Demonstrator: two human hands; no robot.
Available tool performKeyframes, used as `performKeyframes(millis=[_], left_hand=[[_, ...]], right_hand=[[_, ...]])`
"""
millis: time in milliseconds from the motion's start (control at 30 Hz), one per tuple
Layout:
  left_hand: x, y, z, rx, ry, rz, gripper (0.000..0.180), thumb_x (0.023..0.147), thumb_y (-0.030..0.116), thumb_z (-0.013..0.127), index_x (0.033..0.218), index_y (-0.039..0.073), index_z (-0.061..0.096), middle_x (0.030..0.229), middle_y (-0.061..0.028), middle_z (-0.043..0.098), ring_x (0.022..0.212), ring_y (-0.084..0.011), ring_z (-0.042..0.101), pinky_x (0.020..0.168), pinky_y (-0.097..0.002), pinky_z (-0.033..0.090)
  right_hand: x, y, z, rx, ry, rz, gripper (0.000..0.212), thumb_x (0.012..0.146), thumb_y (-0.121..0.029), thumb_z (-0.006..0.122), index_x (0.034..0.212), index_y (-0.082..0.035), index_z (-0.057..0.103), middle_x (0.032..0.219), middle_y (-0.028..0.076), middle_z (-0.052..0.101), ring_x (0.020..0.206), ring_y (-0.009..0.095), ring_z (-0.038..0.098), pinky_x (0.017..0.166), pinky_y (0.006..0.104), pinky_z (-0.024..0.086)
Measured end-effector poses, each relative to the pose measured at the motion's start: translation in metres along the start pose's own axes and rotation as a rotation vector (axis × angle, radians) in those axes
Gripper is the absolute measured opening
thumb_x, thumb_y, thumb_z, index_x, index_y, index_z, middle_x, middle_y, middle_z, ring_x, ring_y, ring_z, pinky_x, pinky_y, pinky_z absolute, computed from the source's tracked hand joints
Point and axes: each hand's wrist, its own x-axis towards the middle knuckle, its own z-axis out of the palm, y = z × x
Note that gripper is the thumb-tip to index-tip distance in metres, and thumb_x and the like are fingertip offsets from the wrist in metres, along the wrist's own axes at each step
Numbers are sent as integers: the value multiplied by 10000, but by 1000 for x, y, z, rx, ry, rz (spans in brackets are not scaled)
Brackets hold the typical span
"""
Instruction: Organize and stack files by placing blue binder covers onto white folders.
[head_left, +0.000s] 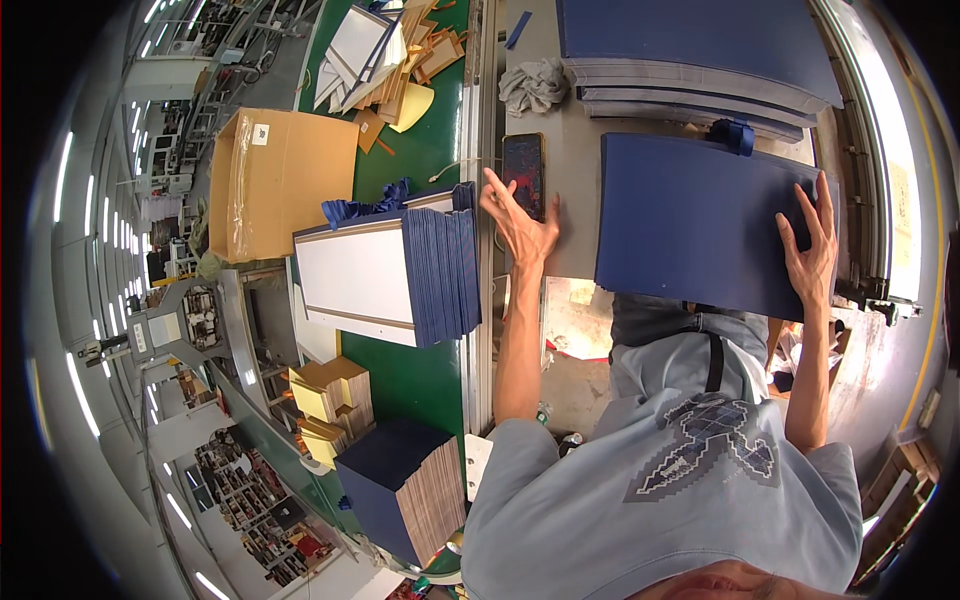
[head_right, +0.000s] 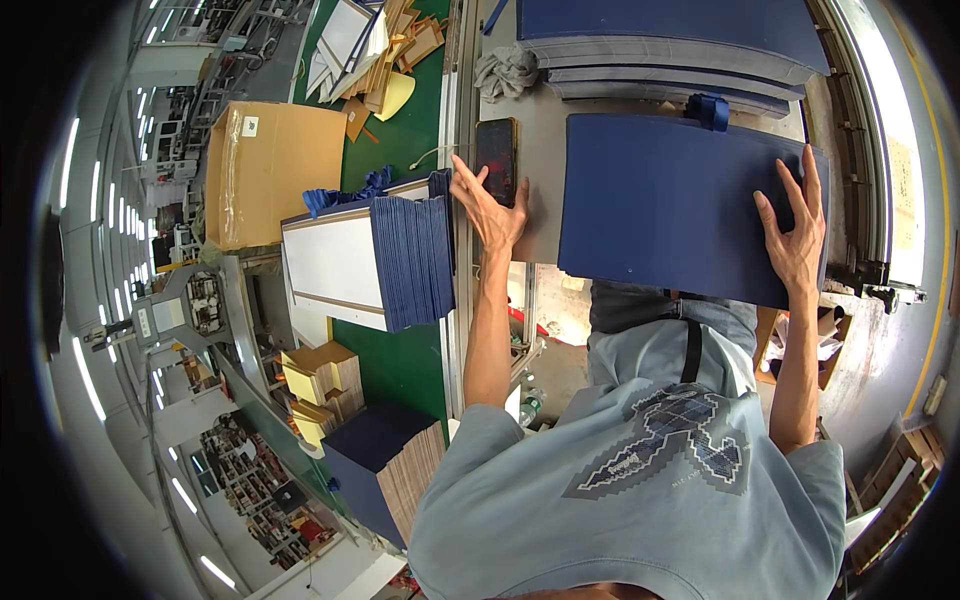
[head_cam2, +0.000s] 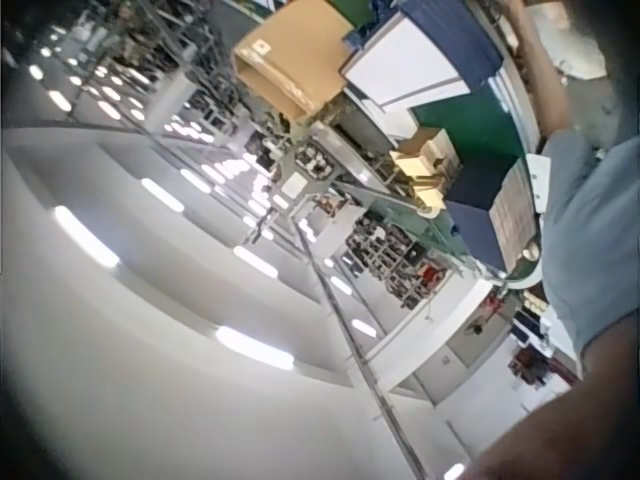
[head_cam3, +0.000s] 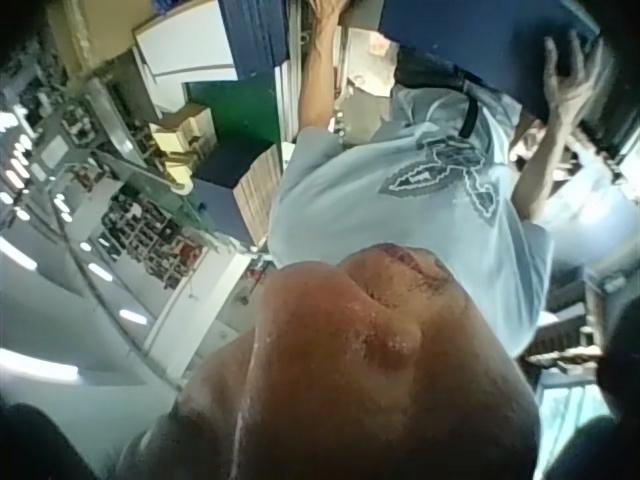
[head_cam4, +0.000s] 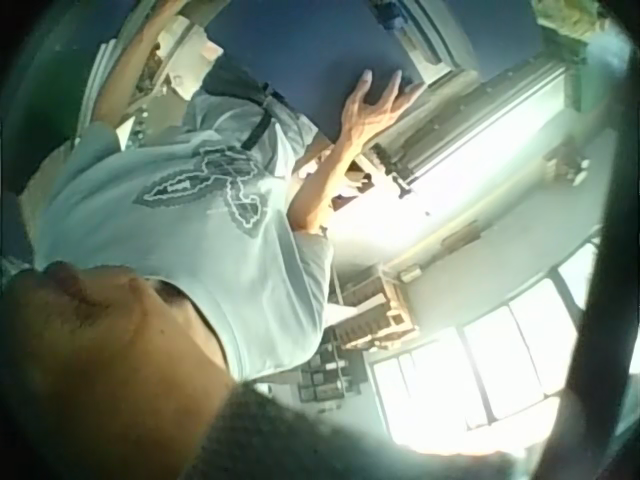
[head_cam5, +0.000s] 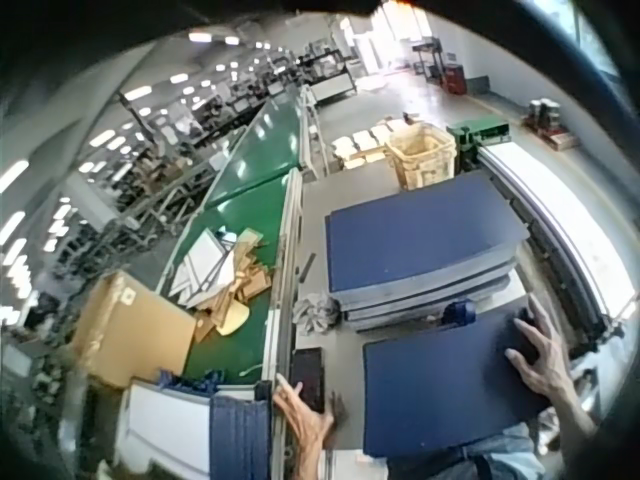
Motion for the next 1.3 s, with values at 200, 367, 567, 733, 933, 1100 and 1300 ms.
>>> performKeyframes(millis=[200,367,567,733,933,1100,1300], left_hand=[[-1,0,0,17,4,20,1304,862,533,851,1745,47,23,1465,-299,339,1263,-449,650,1063,-545,533],[6,7,-13,-218,131,86,1209,866,254,858,1738,17,54,1578,-342,286,1245,-423,650,1090,-555,497],[-19,40,-47,-80,250,129,1075,889,129,812,1715,-37,144,1498,-336,434,1260,-422,636,1113,-536,462],[-42,71,-73,-46,165,110,965,888,81,810,1674,-66,271,1389,-301,536,1158,-377,644,1061,-511,487],[-40,86,-107,3,182,93,868,871,-4,805,1630,-64,388,1328,-265,583,1102,-344,642,978,-457,535],[-25,101,-159,337,355,165,837,865,-21,814,1628,41,475,1290,-224,584,1133,-376,640,979,-474,545],[-17,93,-218,499,140,-341,1112,822,-151,757,1744,156,216,1302,-241,514,1009,-419,668,882,-532,537]], right_hand=[[0,1,1,2,3,-5,543,1014,-389,756,1491,-145,672,1758,89,364,1577,346,421,1264,522,403],[-2,3,2,17,-4,17,545,1016,-409,753,1493,-156,672,1757,81,366,1578,341,420,1268,533,402],[-1,7,2,19,4,-3,552,1011,-437,753,1485,-165,681,1755,78,372,1582,336,414,1262,548,410],[4,12,-4,54,-65,8,580,993,-488,752,1482,-182,688,1755,82,374,1583,350,411,1262,562,404],[7,13,-7,45,-102,34,594,985,-495,758,1490,-191,683,1759,102,363,1585,364,405,1266,574,389],[6,10,-8,95,-69,18,581,988,-464,770,1491,-185,683,1756,121,364,1576,367,421,1258,563,401],[6,-10,-15,184,-28,-4,540,1000,-395,778,1477,-157,691,1731,151,400,1568,362,436,1253,543,415]])
